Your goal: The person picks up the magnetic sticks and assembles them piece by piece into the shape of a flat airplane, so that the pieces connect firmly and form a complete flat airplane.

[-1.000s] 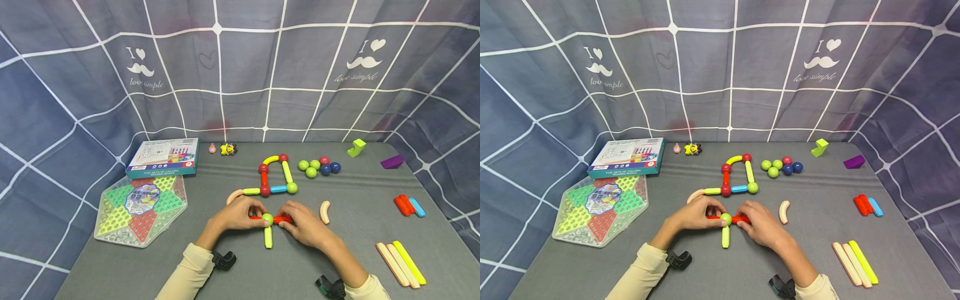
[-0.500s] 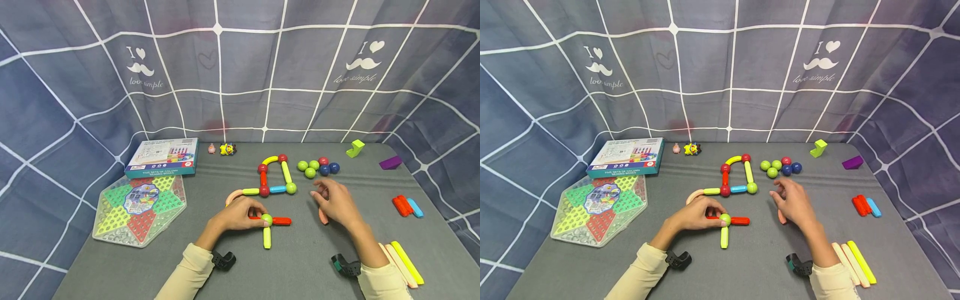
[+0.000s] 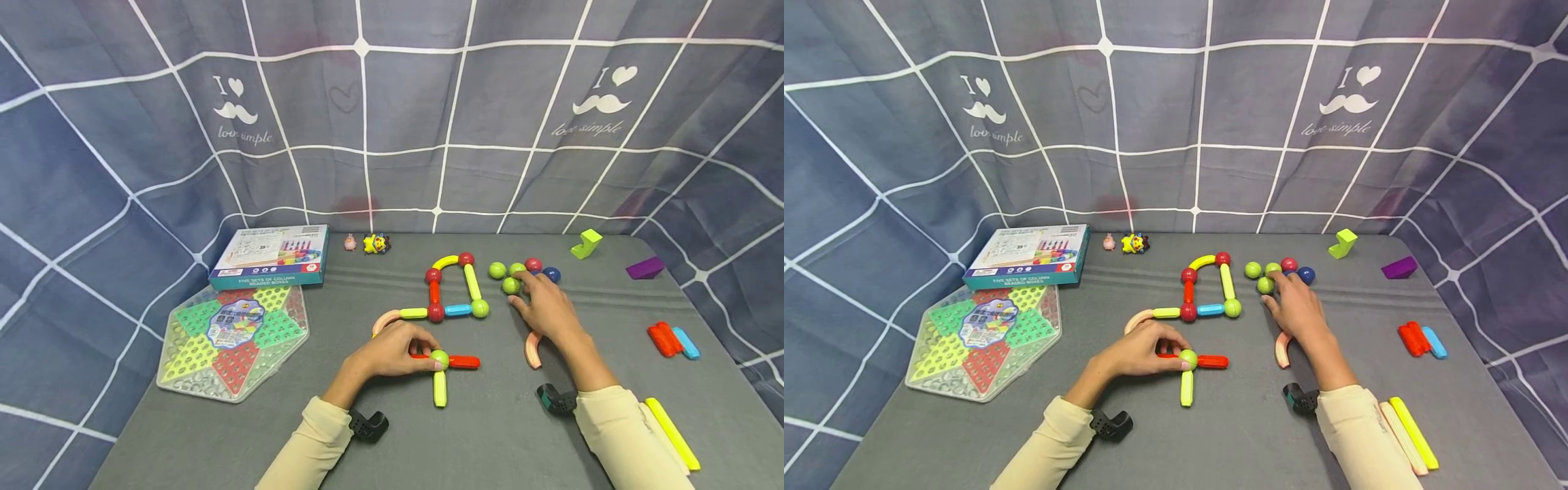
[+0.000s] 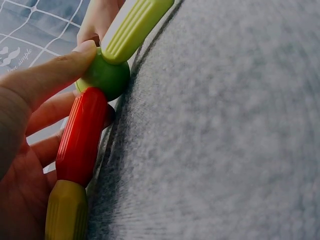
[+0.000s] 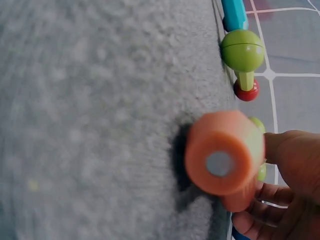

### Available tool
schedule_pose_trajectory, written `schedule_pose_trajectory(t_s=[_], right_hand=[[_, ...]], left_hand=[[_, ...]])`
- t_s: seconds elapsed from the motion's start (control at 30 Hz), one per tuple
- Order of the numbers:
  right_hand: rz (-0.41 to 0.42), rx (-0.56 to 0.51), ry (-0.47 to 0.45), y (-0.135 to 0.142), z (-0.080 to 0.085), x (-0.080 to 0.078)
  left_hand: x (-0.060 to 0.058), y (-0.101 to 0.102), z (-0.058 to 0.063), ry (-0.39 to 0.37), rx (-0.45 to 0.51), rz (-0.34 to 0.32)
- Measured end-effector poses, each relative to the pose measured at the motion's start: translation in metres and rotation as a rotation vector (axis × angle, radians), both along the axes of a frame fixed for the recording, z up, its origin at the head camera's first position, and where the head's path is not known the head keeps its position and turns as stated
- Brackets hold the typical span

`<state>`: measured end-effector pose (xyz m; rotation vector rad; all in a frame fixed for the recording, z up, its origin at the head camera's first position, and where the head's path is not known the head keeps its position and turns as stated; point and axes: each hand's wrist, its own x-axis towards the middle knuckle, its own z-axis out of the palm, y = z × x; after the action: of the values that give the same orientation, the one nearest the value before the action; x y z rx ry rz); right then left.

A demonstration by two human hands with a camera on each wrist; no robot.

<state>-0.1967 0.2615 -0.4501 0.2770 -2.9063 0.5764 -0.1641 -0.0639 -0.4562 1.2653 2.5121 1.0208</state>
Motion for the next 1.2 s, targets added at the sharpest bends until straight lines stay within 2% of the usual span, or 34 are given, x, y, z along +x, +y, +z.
schedule_pose_trajectory(t_s=[0.17,0.37,0.5,0.57,0.67,0.73,0.83,0.93,1.2], right_hand=[[0.004,0.012,0.018,-0.002,0.000,0.005],[0.028,-0.056,0.044,-0.007,0.001,0.025],[0.119,-0.208,-0.002,-0.016,0.005,0.045],[0.178,-0.284,-0.054,-0.021,0.008,0.055],[0.257,-0.325,-0.116,-0.025,0.010,0.065],[0.279,-0.323,-0.147,-0.026,0.010,0.071],[0.285,-0.308,-0.184,-0.026,0.010,0.075],[0.287,-0.306,-0.219,-0.028,0.009,0.078],[0.306,-0.287,-0.227,-0.031,0.009,0.081]], left_hand=[[0.001,0.001,0.001,0.004,-0.012,0.008],[0.006,0.006,0.001,0.058,-0.096,0.098],[0.012,0.015,0.000,0.135,-0.151,0.133],[0.014,0.020,-0.001,0.188,-0.168,0.136],[0.017,0.027,0.000,0.268,-0.191,0.136],[0.018,0.030,0.000,0.297,-0.204,0.143],[0.018,0.032,-0.001,0.287,-0.205,0.155],[0.018,0.031,-0.002,0.244,-0.183,0.161],[0.018,0.032,-0.002,0.174,-0.130,0.165]])
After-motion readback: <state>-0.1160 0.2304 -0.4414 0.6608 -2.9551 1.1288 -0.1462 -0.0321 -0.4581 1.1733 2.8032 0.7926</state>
